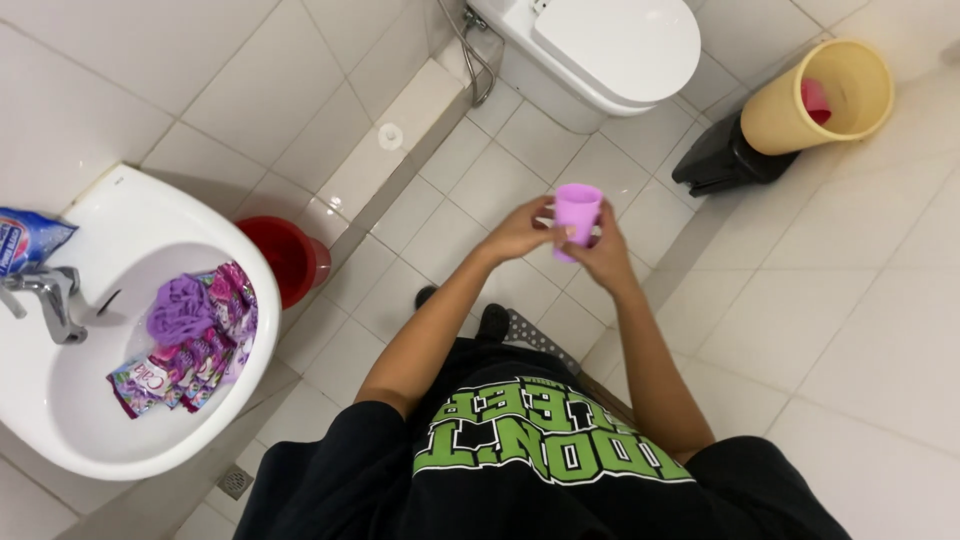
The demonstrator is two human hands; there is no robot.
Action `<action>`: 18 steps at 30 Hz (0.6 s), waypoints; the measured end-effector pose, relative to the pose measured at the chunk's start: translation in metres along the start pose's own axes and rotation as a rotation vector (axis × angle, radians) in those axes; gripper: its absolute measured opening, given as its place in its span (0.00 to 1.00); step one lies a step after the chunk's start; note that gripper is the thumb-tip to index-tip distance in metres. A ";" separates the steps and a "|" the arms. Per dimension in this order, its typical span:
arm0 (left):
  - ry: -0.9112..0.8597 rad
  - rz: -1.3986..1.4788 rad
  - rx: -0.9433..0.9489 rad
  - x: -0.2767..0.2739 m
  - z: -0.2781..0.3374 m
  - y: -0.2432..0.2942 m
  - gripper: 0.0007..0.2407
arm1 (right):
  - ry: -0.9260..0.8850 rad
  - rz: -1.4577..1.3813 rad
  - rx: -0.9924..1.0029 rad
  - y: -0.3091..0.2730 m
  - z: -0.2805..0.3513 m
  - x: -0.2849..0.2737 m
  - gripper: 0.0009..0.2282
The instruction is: The person rinses several laundry detergent and softener sachets in a sink filled with water, moving them around and turning them over before setting one aside.
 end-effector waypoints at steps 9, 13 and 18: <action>0.201 -0.266 0.087 -0.094 -0.037 0.013 0.34 | -0.194 0.157 -0.048 -0.083 -0.099 0.047 0.45; 0.207 -0.334 0.119 -0.139 -0.066 0.034 0.35 | -0.233 0.100 -0.021 -0.091 -0.162 0.059 0.31; 0.318 -0.391 0.145 -0.184 -0.103 0.053 0.35 | -0.112 0.087 -0.095 -0.095 -0.245 0.066 0.09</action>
Point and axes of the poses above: each hand's wrist, its own z-axis away from the middle knuckle, its own x-axis out of the palm, y = z × x, the point moved 2 cm from there along -z, towards the middle knuckle, and after that the axes turned 2 degrees about x, right-handed, at the moved point
